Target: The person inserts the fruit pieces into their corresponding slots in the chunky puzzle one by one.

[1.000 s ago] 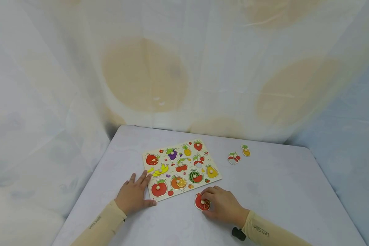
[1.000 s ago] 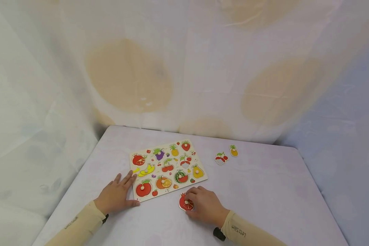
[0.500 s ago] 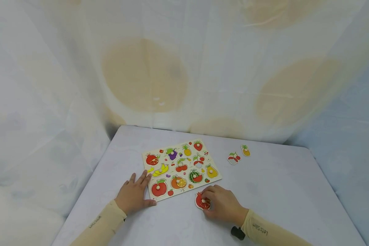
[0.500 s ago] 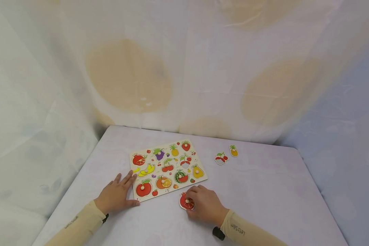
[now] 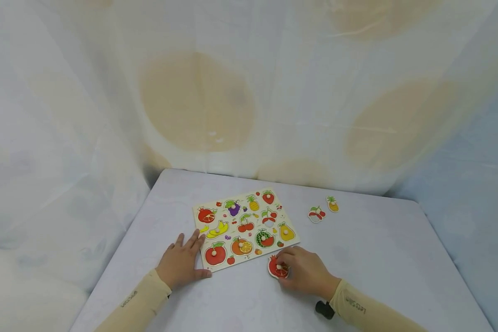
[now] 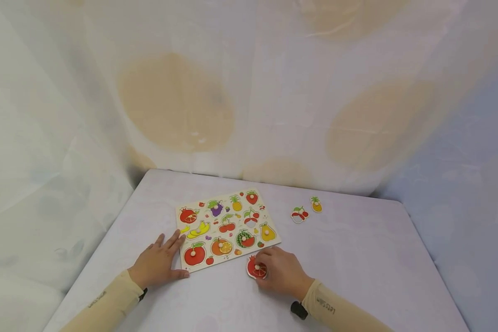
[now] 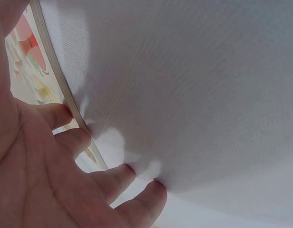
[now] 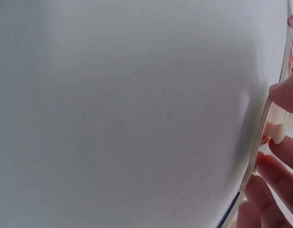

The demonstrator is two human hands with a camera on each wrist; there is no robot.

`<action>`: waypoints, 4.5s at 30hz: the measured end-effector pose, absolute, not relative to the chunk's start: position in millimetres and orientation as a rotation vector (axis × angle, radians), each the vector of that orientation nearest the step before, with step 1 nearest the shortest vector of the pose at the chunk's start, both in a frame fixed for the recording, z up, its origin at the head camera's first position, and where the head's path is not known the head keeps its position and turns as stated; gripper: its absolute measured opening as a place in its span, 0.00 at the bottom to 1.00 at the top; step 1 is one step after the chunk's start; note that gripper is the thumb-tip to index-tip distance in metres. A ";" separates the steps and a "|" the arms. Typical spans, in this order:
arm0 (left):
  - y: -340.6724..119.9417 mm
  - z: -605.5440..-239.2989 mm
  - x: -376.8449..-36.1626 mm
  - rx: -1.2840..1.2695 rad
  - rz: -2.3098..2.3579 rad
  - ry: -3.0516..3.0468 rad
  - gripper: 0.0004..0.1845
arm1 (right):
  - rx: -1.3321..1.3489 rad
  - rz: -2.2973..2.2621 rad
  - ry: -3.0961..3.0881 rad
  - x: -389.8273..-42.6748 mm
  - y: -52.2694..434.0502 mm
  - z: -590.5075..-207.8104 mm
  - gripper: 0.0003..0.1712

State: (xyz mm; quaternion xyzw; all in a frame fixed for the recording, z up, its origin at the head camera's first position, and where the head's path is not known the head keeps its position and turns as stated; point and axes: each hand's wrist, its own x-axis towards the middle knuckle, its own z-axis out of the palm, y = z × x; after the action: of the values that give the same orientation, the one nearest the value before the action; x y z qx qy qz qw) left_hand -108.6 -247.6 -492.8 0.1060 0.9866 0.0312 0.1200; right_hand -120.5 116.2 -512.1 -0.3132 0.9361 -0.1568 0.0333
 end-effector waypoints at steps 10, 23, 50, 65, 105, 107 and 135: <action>-246.9 -491.6 -108.8 0.307 0.097 2.884 0.59 | -0.962 -0.481 2.865 -124.1 122.9 -506.0 0.19; -247.5 -492.6 -107.9 0.331 0.072 2.900 0.59 | -1.021 -0.489 2.877 -132.5 129.7 -493.8 0.20; -247.7 -494.2 -108.7 0.345 0.054 2.912 0.59 | -1.227 -0.528 2.908 -183.9 97.9 -461.6 0.18; -246.5 -491.8 -106.9 0.319 0.033 2.908 0.59 | -1.146 -0.420 2.843 -219.8 46.0 -457.7 0.18; -231.2 -479.2 -89.9 0.345 0.016 2.929 0.58 | -1.167 -0.294 2.747 -263.6 -60.9 -468.7 0.23; -230.7 -478.6 -88.8 0.349 0.017 2.926 0.58 | -1.167 -0.297 2.745 -262.8 -63.1 -470.8 0.23; -227.7 -476.6 -82.4 0.372 -0.002 2.937 0.58 | -1.132 -0.296 2.686 -255.4 -77.2 -474.9 0.23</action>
State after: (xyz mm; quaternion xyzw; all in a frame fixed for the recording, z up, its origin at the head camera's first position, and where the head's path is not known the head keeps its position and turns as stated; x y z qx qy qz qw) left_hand -82.4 -227.7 -476.6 0.1251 0.9880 -0.0008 0.0903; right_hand -255.4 -77.2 -474.9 -0.3843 0.9116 -0.1004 0.1059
